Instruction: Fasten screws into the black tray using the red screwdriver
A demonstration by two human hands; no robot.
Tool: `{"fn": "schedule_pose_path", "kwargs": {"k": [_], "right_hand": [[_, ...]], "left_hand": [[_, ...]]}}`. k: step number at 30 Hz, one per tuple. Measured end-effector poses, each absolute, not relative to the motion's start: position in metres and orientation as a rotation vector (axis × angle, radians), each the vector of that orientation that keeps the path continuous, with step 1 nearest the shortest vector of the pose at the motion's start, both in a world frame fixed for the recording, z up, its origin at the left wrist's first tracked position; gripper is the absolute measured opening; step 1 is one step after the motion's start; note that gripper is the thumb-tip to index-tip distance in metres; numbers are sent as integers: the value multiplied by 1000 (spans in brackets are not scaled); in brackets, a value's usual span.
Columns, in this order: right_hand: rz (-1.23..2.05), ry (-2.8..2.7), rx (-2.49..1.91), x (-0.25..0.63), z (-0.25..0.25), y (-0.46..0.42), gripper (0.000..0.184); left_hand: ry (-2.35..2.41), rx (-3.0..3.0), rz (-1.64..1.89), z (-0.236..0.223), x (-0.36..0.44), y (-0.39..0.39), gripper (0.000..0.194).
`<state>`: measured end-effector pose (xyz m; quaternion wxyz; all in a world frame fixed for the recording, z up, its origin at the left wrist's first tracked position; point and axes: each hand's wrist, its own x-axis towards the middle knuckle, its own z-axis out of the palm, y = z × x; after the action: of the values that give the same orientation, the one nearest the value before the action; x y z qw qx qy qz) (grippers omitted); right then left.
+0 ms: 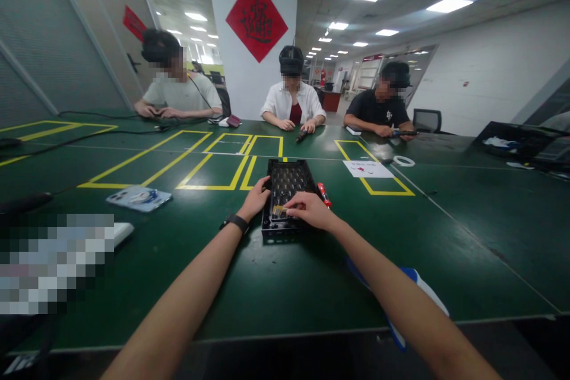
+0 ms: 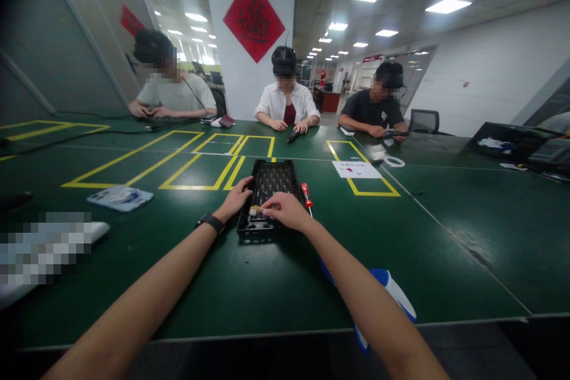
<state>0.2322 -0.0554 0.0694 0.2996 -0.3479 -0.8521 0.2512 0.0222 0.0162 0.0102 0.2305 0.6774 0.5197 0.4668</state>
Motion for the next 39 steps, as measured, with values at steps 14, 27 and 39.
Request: {"fn": "schedule_pose_path", "kwargs": {"k": [14,27,39], "right_hand": [[448,-2398,-978,230,67,-79,15],[503,-2425,-963,230,73,-81,11],[398,-2485,-882,233,73,-75,11]], "left_hand": [[1506,1894,1212,9,18,6,54],[1462,2019,1172,11,12,-31,49],[1547,1982,1113,11,10,3,54]]}}
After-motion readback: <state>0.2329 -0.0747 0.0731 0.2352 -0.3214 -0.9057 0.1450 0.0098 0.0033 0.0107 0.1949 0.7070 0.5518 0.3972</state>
